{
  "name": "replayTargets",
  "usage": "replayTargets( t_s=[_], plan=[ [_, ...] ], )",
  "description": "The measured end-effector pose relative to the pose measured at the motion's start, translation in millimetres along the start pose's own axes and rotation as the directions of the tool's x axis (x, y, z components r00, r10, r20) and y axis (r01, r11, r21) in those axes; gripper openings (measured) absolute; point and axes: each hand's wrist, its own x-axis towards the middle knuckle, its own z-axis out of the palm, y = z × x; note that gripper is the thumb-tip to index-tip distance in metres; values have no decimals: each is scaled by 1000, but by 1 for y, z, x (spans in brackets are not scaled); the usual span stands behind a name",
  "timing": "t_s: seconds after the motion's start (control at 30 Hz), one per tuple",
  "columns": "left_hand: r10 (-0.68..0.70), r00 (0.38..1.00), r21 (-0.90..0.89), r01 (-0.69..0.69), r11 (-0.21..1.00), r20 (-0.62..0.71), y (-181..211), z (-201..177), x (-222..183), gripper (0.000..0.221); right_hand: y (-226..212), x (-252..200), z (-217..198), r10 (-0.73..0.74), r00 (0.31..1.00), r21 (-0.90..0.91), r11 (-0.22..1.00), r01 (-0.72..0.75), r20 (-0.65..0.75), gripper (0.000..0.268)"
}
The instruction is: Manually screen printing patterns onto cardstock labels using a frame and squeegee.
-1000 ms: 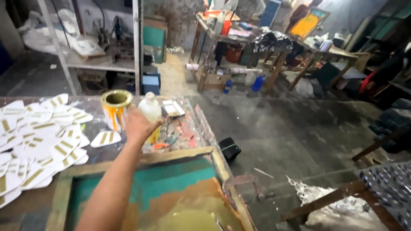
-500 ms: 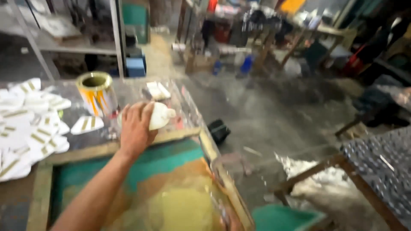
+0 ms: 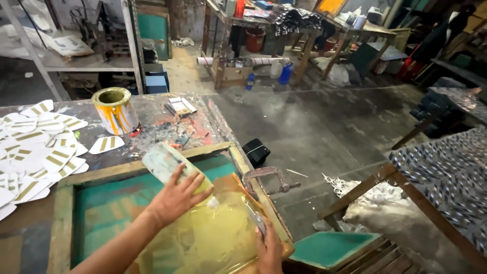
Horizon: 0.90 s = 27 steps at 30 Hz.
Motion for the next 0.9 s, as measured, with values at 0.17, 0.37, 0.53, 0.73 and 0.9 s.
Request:
replayTargets(
  t_s=[0.17, 0.37, 0.53, 0.73, 0.9],
  plan=[
    [11, 996, 15, -13, 1000, 85, 12, -21, 8, 62, 14, -5, 6, 41, 999, -54, 998, -42, -23, 34],
    [-14, 996, 27, 12, 1000, 83, 13, -24, 11, 58, 14, -5, 6, 58, 997, -50, 997, -60, -45, 33],
    [-28, 993, 49, 22, 999, 116, 19, -35, 11, 59, 13, -5, 7, 50, 998, -69, 996, -53, -45, 33],
    [-44, 999, -22, 43, 999, -10, 31, -42, 18, 57, 19, -7, 7, 93, 995, -50, 994, -95, -42, 35],
    [-126, 992, -157, 123, 980, -13, 32, -68, 25, 58, 30, -9, 10, 112, 991, -26, 993, -114, -69, 38]
  ],
)
